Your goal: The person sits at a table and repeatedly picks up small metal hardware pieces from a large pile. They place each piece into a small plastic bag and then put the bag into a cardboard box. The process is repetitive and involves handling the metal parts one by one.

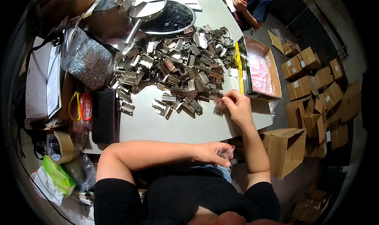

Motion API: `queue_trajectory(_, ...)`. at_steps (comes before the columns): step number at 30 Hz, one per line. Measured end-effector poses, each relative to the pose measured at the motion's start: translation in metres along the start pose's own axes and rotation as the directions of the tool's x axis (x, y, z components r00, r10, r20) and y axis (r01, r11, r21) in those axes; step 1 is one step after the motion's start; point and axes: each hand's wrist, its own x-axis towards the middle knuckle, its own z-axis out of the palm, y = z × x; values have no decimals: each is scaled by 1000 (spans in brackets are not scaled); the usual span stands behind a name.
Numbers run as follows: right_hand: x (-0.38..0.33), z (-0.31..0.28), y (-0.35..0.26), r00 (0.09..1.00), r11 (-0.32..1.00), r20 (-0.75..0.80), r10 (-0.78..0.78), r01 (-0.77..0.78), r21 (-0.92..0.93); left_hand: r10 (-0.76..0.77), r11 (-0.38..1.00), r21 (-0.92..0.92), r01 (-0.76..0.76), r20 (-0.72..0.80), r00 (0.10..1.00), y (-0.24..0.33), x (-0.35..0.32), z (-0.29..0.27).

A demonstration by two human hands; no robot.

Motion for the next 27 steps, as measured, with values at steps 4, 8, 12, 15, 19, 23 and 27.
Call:
queue_trajectory(4,16,5,5,988,990,-71,-135,131,-61,20,1000,14,-20,-4,1000,-9,3,-2)
queue_trajectory(8,20,12,11,975,960,32,-221,223,-169,30,999,21,-30,-4,1000,-10,5,-4)
queue_trajectory(12,8,4,3,959,931,118,-256,278,-235,15,999,-31,-16,-21,1000,-7,3,-3)
queue_trajectory(15,-10,-9,12,970,983,187,-152,167,-71,-31,997,-75,27,-60,998,4,-3,0)
queue_trajectory(19,-45,-36,12,907,773,381,180,-370,515,-61,989,-141,49,-87,994,8,-2,3)
queue_trajectory(23,-69,-55,-6,862,779,490,134,-397,485,-57,980,-197,24,-160,985,10,-7,9)
queue_trajectory(27,-79,-76,-37,835,996,547,-49,-1,91,-65,971,-233,45,-79,995,9,-5,3)
